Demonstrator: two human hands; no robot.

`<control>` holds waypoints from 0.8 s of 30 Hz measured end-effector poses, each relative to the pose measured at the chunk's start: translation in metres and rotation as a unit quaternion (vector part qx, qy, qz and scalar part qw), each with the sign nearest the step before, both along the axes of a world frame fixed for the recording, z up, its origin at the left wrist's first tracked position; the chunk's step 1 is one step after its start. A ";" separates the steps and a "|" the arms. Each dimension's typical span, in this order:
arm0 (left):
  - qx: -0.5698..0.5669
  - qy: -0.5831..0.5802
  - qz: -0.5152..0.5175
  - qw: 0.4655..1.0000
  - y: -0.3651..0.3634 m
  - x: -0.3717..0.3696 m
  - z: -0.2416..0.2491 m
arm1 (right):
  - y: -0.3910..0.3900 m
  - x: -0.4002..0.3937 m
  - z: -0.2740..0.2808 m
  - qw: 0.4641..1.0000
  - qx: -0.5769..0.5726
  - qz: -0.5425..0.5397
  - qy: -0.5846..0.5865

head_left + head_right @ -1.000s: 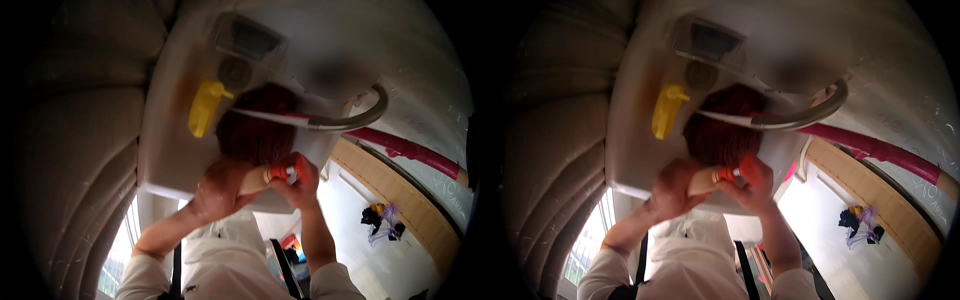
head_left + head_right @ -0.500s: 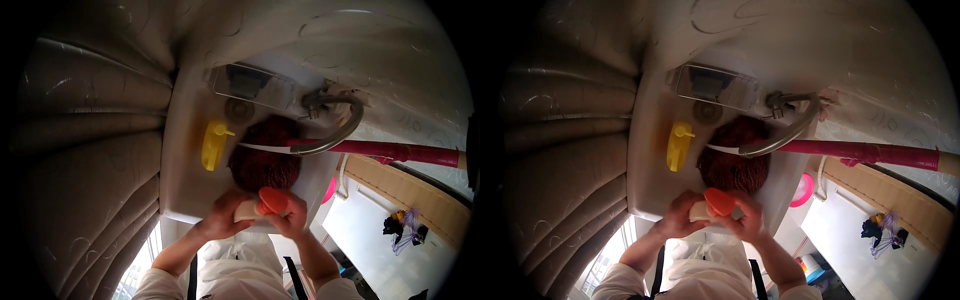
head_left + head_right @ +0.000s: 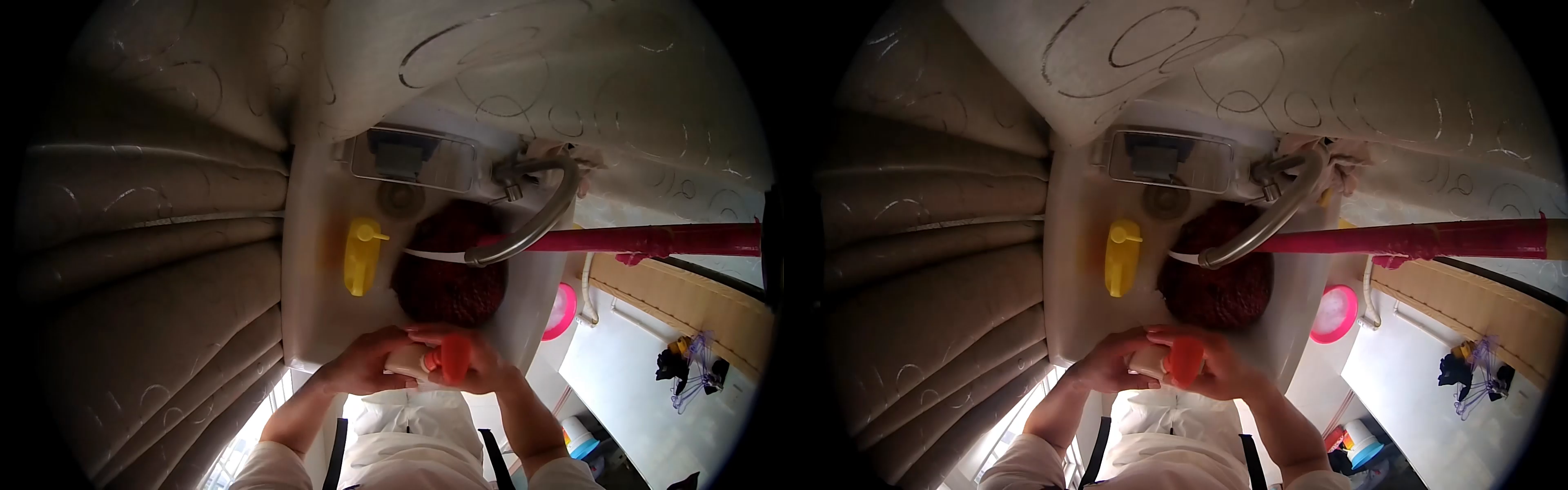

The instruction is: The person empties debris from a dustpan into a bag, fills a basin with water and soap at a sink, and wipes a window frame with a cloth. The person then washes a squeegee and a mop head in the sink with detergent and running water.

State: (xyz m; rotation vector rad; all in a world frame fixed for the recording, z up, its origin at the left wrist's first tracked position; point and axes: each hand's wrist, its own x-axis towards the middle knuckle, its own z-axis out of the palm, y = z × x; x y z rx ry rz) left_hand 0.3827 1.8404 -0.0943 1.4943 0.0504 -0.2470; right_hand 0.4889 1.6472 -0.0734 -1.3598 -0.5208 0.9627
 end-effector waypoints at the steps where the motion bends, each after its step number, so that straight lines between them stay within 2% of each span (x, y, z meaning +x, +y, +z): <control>1: 0.045 0.007 0.015 0.999 -0.003 0.002 0.002 | -0.001 0.003 -0.004 0.999 0.012 0.035 0.010; 3: 0.135 0.019 0.049 0.989 -0.012 0.004 0.006 | 0.001 -0.009 -0.013 0.991 -0.082 -0.062 -0.090; 4: 0.276 -0.018 0.088 0.957 -0.026 0.006 0.009 | 0.006 -0.016 -0.019 0.975 -0.122 -0.105 -0.153; 5: 0.311 -0.042 0.116 0.942 -0.035 0.004 0.008 | 0.010 -0.025 -0.026 0.952 -0.162 -0.148 -0.214; 6: 0.345 -0.067 0.144 0.925 -0.042 0.001 0.004 | 0.015 -0.033 -0.030 0.926 -0.174 -0.197 -0.272; 7: 0.378 -0.094 0.173 0.905 -0.046 0.000 -0.001 | 0.014 -0.031 -0.031 0.937 -0.144 -0.190 -0.255; 8: 0.355 -0.101 0.161 0.915 -0.043 -0.003 -0.005 | 0.012 -0.027 -0.028 0.947 -0.115 -0.184 -0.238; 9: 0.279 -0.076 0.106 0.951 -0.035 -0.004 -0.005 | 0.009 -0.025 -0.023 0.955 -0.087 -0.179 -0.219; 11: 0.115 -0.019 -0.005 0.993 -0.013 -0.006 -0.006 | 0.002 -0.016 -0.016 0.994 -0.006 -0.113 -0.009; 12: 0.026 0.002 -0.075 0.997 -0.007 -0.005 -0.009 | 0.000 -0.004 -0.015 0.998 0.011 -0.053 -0.023; 13: -0.008 -0.007 -0.094 0.996 -0.007 0.002 -0.009 | 0.001 0.007 -0.013 0.999 0.028 0.006 -0.039; 14: -0.041 -0.018 -0.111 0.993 -0.010 0.011 -0.006 | 0.007 0.014 -0.006 0.994 0.065 0.079 0.027; 15: -0.073 -0.028 -0.128 0.989 -0.012 0.017 -0.004 | 0.006 0.010 -0.008 0.995 0.069 0.070 0.031; 16: -0.185 0.062 -0.057 0.979 -0.020 0.004 -0.013 | 0.005 0.004 -0.015 0.995 0.075 0.061 0.033; 17: -0.062 0.031 -0.024 0.997 -0.024 -0.001 -0.010 | 0.003 -0.003 -0.018 0.995 0.080 0.053 0.039; 18: 0.060 0.001 0.006 0.998 -0.029 -0.002 -0.006 | 0.000 -0.006 -0.019 0.993 0.010 -0.009 -0.115; 19: 0.180 -0.031 0.035 0.983 -0.035 -0.003 -0.001 | 0.002 -0.011 -0.017 0.991 -0.056 -0.084 -0.086; 20: 0.266 -0.063 0.115 0.955 -0.049 -0.002 0.004 | 0.009 -0.018 -0.012 0.978 -0.121 -0.157 -0.058; 22: 0.355 -0.064 0.161 0.919 -0.068 -0.010 -0.003 | 0.020 -0.033 -0.017 0.936 -0.204 -0.286 -0.005; 23: 0.399 -0.065 0.183 0.896 -0.072 -0.012 -0.006 | 0.018 -0.035 -0.022 0.944 -0.182 -0.271 -0.046; 24: 0.397 -0.059 0.182 0.898 -0.071 -0.012 -0.007 | 0.017 -0.036 -0.025 0.949 -0.161 -0.256 -0.084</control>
